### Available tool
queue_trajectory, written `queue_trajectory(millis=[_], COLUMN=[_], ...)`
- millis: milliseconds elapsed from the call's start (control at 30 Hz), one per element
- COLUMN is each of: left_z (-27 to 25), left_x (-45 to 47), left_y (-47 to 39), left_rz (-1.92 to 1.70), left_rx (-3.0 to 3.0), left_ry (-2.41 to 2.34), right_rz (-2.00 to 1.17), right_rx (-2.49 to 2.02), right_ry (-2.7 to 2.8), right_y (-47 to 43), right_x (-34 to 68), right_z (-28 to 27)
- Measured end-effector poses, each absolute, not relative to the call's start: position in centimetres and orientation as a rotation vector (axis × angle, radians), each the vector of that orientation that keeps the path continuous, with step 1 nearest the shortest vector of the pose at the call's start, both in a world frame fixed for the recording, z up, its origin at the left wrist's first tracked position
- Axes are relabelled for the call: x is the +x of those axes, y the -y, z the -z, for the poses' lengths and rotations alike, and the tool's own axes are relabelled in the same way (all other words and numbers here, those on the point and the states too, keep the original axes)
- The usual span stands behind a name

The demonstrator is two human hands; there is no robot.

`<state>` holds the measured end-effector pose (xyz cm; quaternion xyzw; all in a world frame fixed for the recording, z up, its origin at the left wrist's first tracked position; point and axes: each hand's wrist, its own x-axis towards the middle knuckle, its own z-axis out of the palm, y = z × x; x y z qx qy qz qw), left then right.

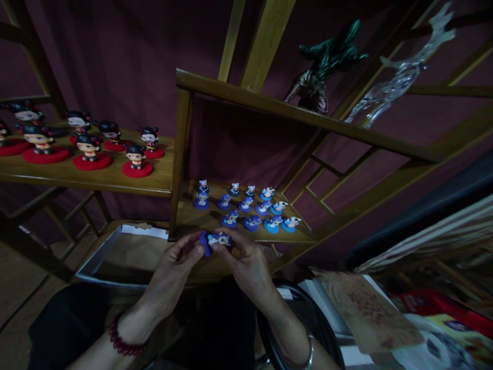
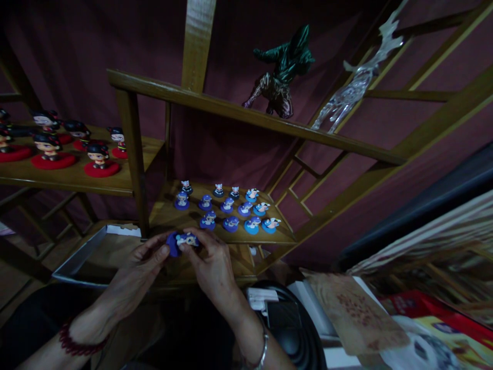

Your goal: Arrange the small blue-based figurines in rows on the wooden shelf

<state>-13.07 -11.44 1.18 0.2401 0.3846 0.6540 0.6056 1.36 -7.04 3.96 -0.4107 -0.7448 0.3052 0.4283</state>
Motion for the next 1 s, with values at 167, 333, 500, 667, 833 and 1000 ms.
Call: queue_trajectory(millis=[167,333,500,667,833,1000], left_z=[-0.9,-0.7,-0.9,-0.6,-0.6,-1.1], left_x=[-13.1,-13.1,-13.0,-13.0,-13.1,-13.1], left_y=[11.2,11.2,11.2,11.1,11.1,11.2], left_rz=[-1.501,-1.501,-1.487,-1.496,-1.495,-1.489], left_rx=[0.482,0.431,0.406,0.427,0.456,0.474], left_ry=[-0.812,-0.759,-0.739,-0.759,-0.782,-0.796], right_rz=[-0.773,-0.8,-0.804,-0.715,-0.615,-0.454], right_rx=[-1.027,-1.042,-1.058,-1.016,-0.985,-0.852], right_ry=[1.915,1.949,1.92,1.946,2.035,2.16], right_y=[7.0,6.9,6.7,6.7,7.0,6.9], right_x=[1.6,1.8,1.9,1.9,1.7,1.7], right_z=[-4.4,-4.8,-4.4,-4.3,-4.9,-5.5])
